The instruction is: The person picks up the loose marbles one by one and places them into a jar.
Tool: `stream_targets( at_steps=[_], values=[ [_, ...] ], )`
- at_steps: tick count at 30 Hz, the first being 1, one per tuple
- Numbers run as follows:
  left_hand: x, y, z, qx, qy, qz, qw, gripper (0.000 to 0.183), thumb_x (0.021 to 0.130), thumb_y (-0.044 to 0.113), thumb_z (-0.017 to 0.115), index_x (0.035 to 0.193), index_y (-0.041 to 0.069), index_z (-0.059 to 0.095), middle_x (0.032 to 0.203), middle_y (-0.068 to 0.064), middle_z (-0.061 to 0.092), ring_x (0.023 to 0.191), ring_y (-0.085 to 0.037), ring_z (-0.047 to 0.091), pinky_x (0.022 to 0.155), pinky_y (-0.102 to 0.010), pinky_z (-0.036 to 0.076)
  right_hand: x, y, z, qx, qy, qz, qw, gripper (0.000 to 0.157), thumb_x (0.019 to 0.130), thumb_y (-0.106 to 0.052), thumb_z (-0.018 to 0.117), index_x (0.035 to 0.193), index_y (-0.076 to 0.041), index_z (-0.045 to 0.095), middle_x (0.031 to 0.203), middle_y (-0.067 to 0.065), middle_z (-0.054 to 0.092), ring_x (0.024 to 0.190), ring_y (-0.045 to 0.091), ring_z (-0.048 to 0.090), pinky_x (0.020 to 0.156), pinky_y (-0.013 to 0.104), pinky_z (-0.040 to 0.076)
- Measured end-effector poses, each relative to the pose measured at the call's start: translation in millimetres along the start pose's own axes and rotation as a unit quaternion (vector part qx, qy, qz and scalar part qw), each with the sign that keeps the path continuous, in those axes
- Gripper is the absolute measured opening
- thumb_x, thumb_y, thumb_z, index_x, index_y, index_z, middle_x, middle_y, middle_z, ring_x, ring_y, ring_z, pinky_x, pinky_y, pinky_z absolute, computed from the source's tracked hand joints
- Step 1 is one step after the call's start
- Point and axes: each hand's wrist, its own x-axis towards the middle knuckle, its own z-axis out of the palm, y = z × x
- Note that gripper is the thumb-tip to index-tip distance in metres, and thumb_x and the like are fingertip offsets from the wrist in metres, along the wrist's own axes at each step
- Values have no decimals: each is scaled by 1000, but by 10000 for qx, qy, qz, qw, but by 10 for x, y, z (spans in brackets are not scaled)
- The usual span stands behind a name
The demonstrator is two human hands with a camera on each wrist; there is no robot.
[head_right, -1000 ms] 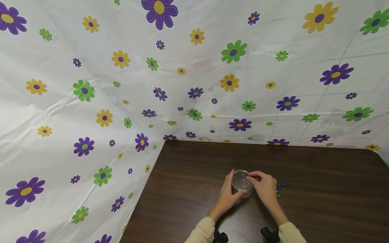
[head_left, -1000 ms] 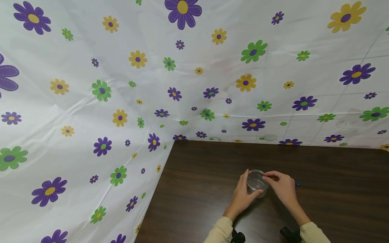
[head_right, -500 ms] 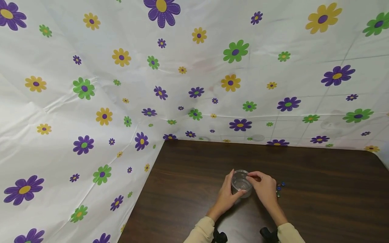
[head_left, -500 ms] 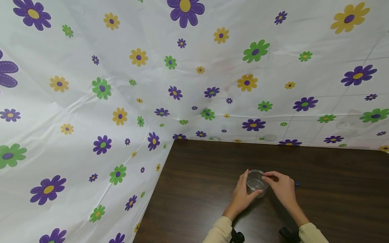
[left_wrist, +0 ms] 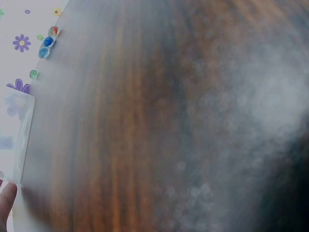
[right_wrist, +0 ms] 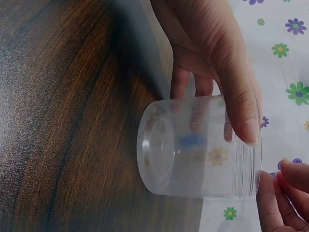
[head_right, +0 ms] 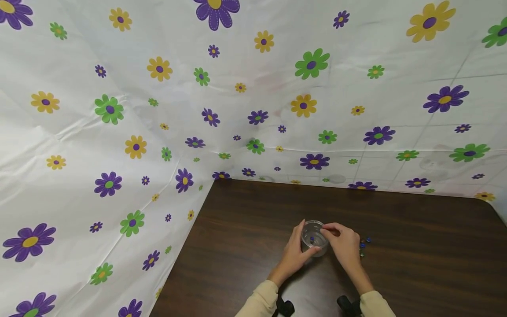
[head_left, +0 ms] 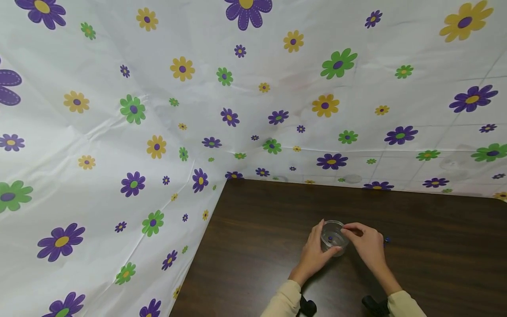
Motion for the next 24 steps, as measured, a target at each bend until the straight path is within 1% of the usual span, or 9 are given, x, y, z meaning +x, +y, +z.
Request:
stream_targets(
  at_steps=[7,12,20,24],
  values=[
    [-2,15,-16,59,6,85,9999,87,98,48,69,164,14,25,159,1,40,140,-19,46,103,-46,47,-4,14,6,62,63,-64,9999,9,87,-7,83,94,-2,80,85,10,77,68,-1,61,58,18,45],
    [6,12,-17,78,22,97,9999,87,98,48,70,164,15,26,159,1,41,140,-18,46,104,-46,47,-5,15,5,65,91,-47,9999,9,87,-7,83,94,-2,80,85,11,76,68,-1,60,58,18,45],
    [-5,6,-3,56,51,90,9999,85,98,48,70,163,15,27,158,1,42,139,-18,47,105,-45,47,-9,16,5,54,64,63,9999,10,87,-8,84,94,-2,80,84,11,76,67,0,59,56,21,44],
    [-10,9,-2,80,88,115,9999,85,97,47,71,163,14,27,157,1,43,139,-18,48,104,-45,47,-16,27,12,110,73,137,9998,10,88,-8,83,95,-2,80,86,12,76,67,1,59,56,20,45]
  ],
)
